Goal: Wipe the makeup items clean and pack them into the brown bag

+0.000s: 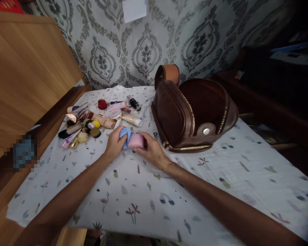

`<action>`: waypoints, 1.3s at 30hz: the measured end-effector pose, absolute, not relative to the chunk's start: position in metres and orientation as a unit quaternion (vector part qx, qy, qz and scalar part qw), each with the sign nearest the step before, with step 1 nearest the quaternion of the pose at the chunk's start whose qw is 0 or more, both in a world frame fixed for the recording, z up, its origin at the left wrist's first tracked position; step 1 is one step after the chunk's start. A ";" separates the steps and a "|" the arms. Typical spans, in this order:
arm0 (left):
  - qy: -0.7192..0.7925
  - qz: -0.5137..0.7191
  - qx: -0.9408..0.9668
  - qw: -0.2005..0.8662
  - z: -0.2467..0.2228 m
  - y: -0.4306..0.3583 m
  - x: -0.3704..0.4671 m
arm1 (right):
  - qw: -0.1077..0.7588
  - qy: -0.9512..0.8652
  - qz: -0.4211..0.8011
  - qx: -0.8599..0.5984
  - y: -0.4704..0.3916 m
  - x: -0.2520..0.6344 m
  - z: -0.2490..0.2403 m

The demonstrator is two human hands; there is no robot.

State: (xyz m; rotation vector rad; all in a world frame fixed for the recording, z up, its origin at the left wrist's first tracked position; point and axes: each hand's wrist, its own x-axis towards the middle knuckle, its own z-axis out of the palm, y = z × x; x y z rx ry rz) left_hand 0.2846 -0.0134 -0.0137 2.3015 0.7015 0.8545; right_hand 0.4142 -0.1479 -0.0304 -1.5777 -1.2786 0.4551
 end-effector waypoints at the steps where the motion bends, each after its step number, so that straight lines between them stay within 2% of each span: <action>1: 0.264 0.334 0.851 0.308 -0.012 -0.016 0.285 | 0.504 -0.525 0.193 -0.658 -0.149 0.414 -0.029; 4: 0.224 0.369 0.831 0.350 -0.008 -0.024 0.285 | 0.500 -0.518 0.192 -0.667 -0.150 0.415 -0.027; 8: 0.132 0.317 0.864 0.369 -0.007 -0.032 0.286 | 0.494 -0.524 0.185 -0.668 -0.150 0.414 -0.025; 18: 0.158 0.289 0.837 0.438 -0.016 -0.024 0.286 | 0.492 -0.531 0.181 -0.665 -0.151 0.415 -0.028; 29: 0.183 0.293 0.875 0.339 -0.021 -0.018 0.284 | 0.502 -0.549 0.143 -0.653 -0.153 0.421 -0.033; 39: 0.126 0.229 0.945 0.196 -0.021 -0.025 0.284 | 0.489 -0.565 0.085 -0.659 -0.155 0.422 -0.032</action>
